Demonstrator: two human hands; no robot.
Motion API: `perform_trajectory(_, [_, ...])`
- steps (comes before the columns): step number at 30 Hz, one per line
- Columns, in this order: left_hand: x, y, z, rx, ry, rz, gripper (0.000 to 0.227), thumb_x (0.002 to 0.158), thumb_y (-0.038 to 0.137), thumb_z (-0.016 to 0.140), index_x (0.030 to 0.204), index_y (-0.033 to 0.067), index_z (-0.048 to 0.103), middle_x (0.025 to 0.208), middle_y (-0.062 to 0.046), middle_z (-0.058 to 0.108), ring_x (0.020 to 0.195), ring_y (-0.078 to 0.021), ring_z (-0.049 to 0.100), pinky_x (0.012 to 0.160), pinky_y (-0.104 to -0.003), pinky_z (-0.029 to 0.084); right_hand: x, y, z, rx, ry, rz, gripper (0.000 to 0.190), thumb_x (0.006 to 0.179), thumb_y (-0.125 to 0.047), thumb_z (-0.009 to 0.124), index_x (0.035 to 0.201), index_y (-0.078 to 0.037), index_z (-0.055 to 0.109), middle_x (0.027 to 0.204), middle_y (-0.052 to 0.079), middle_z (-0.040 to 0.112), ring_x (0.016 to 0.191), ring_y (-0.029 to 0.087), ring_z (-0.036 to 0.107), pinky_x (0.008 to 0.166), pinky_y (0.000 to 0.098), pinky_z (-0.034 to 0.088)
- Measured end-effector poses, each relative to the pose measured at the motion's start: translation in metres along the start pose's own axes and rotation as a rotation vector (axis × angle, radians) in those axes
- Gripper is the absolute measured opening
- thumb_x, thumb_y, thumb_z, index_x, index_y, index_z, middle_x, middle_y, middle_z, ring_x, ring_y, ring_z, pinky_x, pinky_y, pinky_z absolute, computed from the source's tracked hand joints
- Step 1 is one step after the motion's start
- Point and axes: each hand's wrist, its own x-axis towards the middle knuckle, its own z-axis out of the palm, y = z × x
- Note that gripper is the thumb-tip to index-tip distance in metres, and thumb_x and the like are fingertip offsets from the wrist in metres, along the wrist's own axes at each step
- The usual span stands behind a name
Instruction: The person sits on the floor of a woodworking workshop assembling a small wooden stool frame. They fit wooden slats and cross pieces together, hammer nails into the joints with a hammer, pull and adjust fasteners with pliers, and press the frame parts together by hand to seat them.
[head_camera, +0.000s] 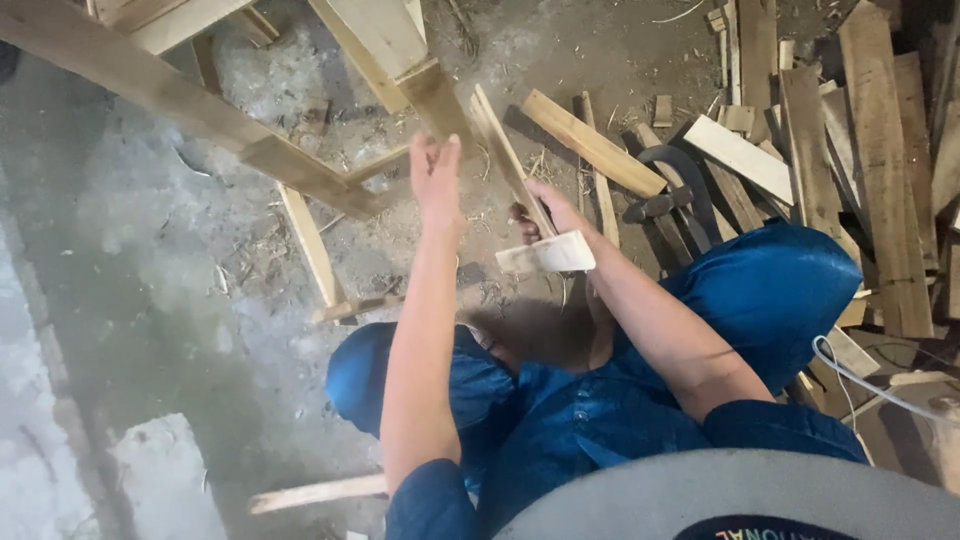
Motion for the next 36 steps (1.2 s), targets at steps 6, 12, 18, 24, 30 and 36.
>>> perform_trajectory(6, [0.057,-0.018,-0.007,0.035,-0.055,0.144,0.087,0.094,0.016,0.081,0.162,0.0097,0.027,0.163,-0.028,0.030,0.150,-0.0441,0.031,0.122,-0.053,0.034,-0.001,-0.024,0.030,-0.177,0.056,-0.011,0.063,0.093,-0.064,0.056,0.096,-0.002,0.064,0.069,0.003,0.046,0.057,0.012,0.047,0.046,0.0267,0.039])
perform_trajectory(12, [0.074,-0.013,-0.005,0.135,-0.120,0.071,0.092,0.089,0.011,0.074,0.160,0.0104,0.016,0.164,-0.021,0.029,0.123,-0.0269,0.067,0.108,-0.039,0.054,0.022,-0.033,0.035,-0.468,0.115,-0.071,0.061,0.105,-0.035,0.048,0.162,-0.018,0.036,0.078,0.000,0.058,0.051,0.002,0.044,0.038,0.0143,0.036])
perform_trajectory(18, [0.076,-0.019,0.003,0.050,-0.139,0.119,0.103,0.082,0.023,0.081,0.159,0.0027,0.016,0.168,-0.020,0.021,0.155,-0.0330,0.025,0.126,-0.045,0.025,0.043,-0.036,0.040,-0.603,0.169,-0.100,0.068,0.099,-0.046,0.049,0.160,-0.019,0.039,0.084,-0.004,0.059,0.068,0.005,0.050,0.052,0.0191,0.039])
perform_trajectory(24, [0.067,0.000,0.006,0.129,-0.122,0.032,0.100,0.084,0.025,0.079,0.160,0.0077,0.017,0.167,-0.018,0.024,0.151,-0.0394,0.031,0.123,-0.048,0.031,0.050,-0.030,0.051,-0.556,0.246,-0.117,0.068,0.092,-0.050,0.053,0.155,-0.025,0.049,0.086,-0.001,0.060,0.071,0.007,0.054,0.053,0.0193,0.043])
perform_trajectory(30, [0.057,0.017,0.013,0.094,-0.152,0.122,0.095,0.082,0.015,0.080,0.158,0.0062,0.025,0.158,-0.019,0.040,0.140,-0.0336,0.048,0.118,-0.048,0.037,0.060,-0.019,0.037,-0.530,0.074,-0.187,0.066,0.104,-0.031,0.045,0.164,-0.011,0.027,0.082,-0.005,0.060,0.059,0.002,0.047,0.043,0.0152,0.035])
perform_trajectory(36, [0.059,0.008,0.023,0.207,-0.123,0.081,0.113,0.083,0.011,0.091,0.163,0.0014,0.011,0.166,-0.030,0.013,0.151,-0.0505,0.022,0.124,-0.057,0.030,0.062,-0.006,0.024,-0.363,0.193,-0.218,0.058,0.097,-0.041,0.058,0.146,-0.009,0.055,0.079,0.005,0.053,0.060,0.013,0.052,0.047,0.0233,0.043])
